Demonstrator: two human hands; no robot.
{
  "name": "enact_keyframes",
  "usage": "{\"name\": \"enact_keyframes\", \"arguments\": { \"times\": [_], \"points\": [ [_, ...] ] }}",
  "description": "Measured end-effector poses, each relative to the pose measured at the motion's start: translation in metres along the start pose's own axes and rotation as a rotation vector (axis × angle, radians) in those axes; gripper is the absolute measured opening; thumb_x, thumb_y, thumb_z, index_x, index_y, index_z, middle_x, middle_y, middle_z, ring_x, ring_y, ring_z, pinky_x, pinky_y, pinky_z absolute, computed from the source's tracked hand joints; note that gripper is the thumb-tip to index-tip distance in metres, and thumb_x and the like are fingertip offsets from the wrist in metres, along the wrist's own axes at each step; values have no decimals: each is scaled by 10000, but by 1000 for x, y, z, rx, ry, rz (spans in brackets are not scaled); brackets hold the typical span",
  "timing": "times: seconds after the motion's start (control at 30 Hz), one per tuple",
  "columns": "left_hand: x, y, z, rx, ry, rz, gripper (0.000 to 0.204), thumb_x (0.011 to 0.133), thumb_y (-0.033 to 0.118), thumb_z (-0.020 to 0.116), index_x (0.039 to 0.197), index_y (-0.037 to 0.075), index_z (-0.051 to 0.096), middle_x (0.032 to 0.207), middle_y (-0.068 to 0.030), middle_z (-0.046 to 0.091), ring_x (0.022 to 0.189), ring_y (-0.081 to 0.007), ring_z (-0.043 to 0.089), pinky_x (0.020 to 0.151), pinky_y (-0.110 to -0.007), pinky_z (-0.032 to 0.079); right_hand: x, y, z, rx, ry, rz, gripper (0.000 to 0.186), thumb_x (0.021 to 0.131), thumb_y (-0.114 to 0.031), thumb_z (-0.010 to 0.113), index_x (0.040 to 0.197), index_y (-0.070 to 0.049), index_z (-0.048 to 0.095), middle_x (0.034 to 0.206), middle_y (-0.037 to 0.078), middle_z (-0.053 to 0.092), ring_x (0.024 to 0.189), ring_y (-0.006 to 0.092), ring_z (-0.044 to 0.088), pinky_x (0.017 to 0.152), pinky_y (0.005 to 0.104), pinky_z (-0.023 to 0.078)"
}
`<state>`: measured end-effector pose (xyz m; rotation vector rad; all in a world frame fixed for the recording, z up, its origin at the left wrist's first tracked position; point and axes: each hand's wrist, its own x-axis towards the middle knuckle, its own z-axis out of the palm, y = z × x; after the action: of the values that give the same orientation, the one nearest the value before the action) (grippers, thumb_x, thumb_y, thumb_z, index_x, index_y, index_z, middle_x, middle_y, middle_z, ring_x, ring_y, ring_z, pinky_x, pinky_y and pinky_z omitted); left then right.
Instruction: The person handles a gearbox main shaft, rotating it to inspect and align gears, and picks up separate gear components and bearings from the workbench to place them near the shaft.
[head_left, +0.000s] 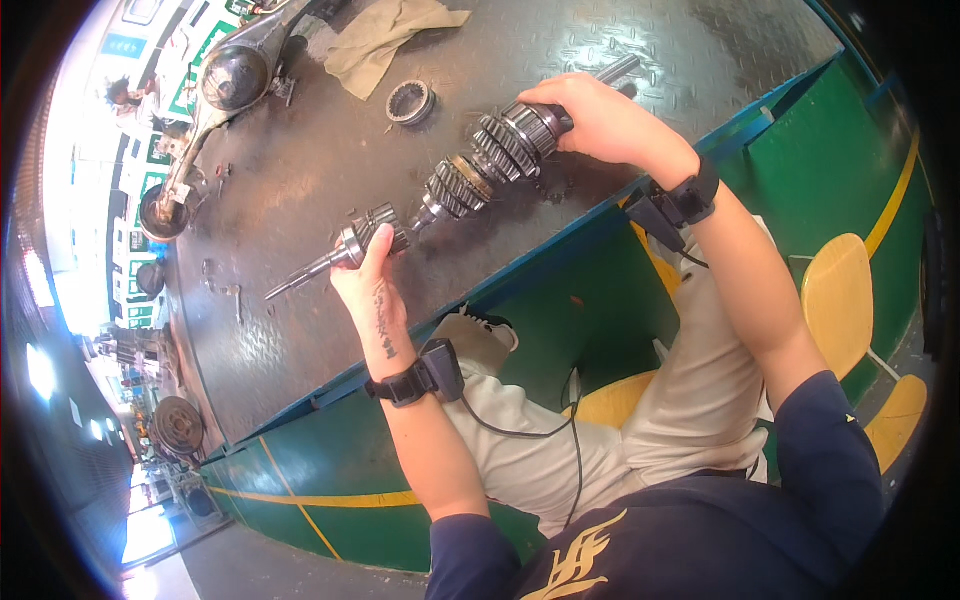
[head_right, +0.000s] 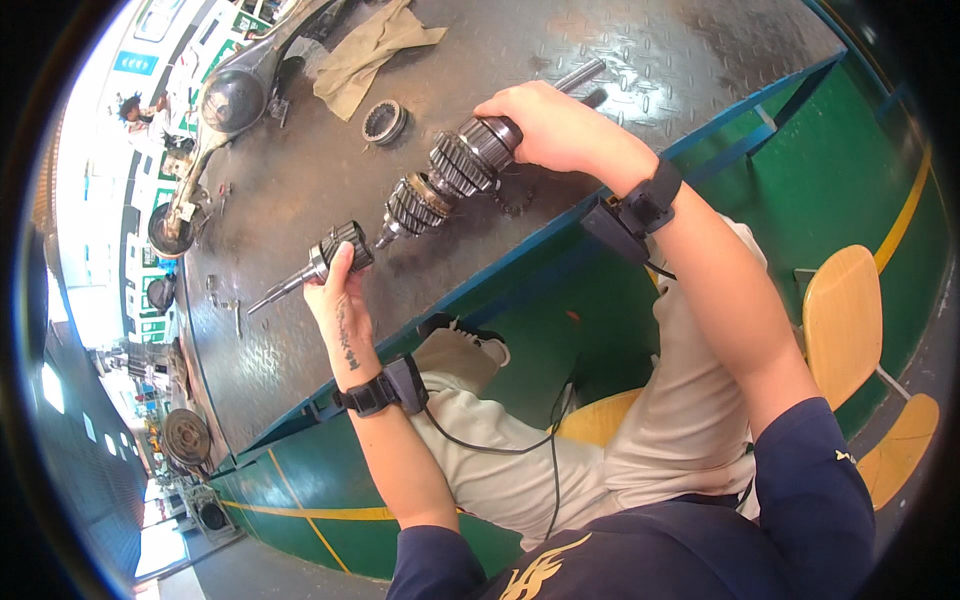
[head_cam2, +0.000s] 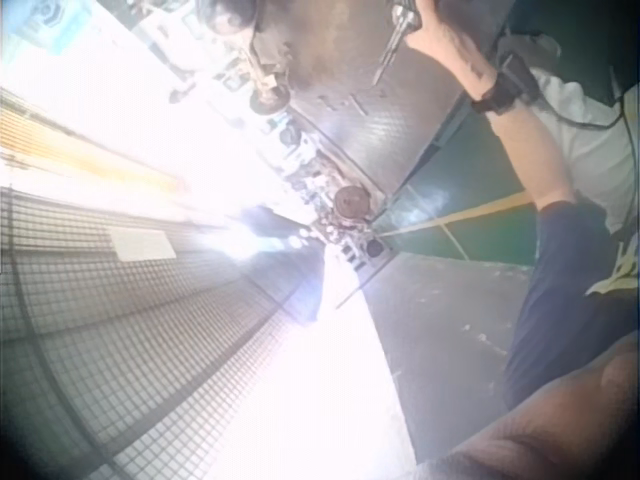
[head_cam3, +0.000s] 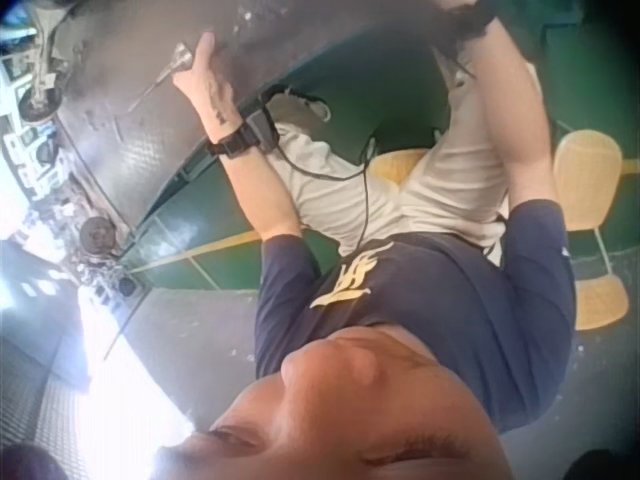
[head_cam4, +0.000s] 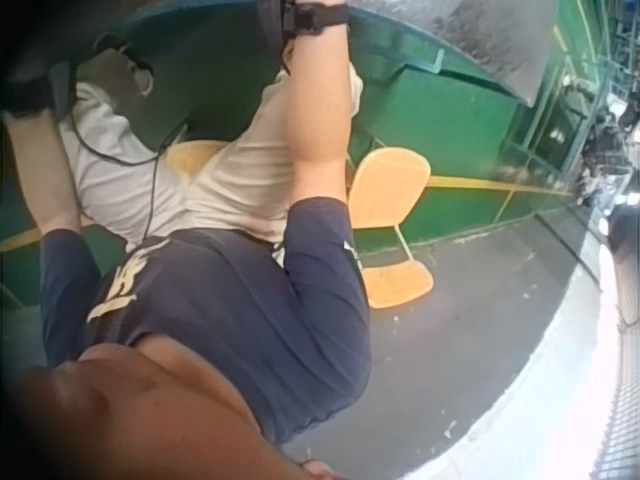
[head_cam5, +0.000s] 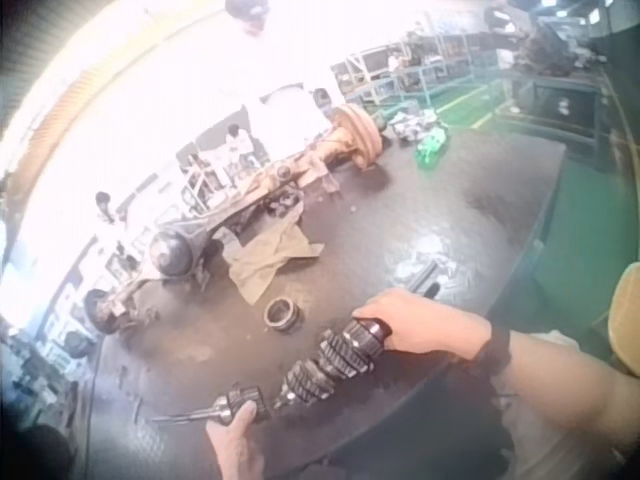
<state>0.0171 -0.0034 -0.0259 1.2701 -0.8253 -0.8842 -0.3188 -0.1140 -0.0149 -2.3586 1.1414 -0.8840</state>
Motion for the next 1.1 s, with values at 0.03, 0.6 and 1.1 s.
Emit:
{"name": "enact_keyframes", "arguments": {
  "times": [0.03, 0.6, 1.1],
  "points": [
    [-2, 0, 4, -19, 16, -34, 284, 888, 41, 831, 1133, 44, 686, 1020, -62, 751, 873, -161, 732, 743, -310, 608, 1, 3, 2, 24, -1, 0, 576, 715, 94, 752, 1283, 28, 689, 1228, 224, 720, 1190, 425, 656, 1045, 452, 530],
    [-19, -16, 25, -152, 48, -176, 183, 925, 142, 829, 1055, 57, 732, 979, -57, 769, 878, -172, 727, 783, -339, 574, 0, 16, 3, 84, -94, 40, 668, 704, 35, 808, 1352, -42, 663, 1303, 154, 677, 1255, 372, 609, 1108, 440, 481],
    [-18, -8, 48, -250, 77, -177, 208, 913, 119, 843, 1060, 43, 717, 986, -64, 752, 866, -180, 726, 733, -321, 577, 2, 20, -3, 183, -136, 109, 688, 661, 41, 835, 1328, 35, 668, 1229, 195, 733, 1141, 345, 689, 1032, 397, 529]
  ]
}}
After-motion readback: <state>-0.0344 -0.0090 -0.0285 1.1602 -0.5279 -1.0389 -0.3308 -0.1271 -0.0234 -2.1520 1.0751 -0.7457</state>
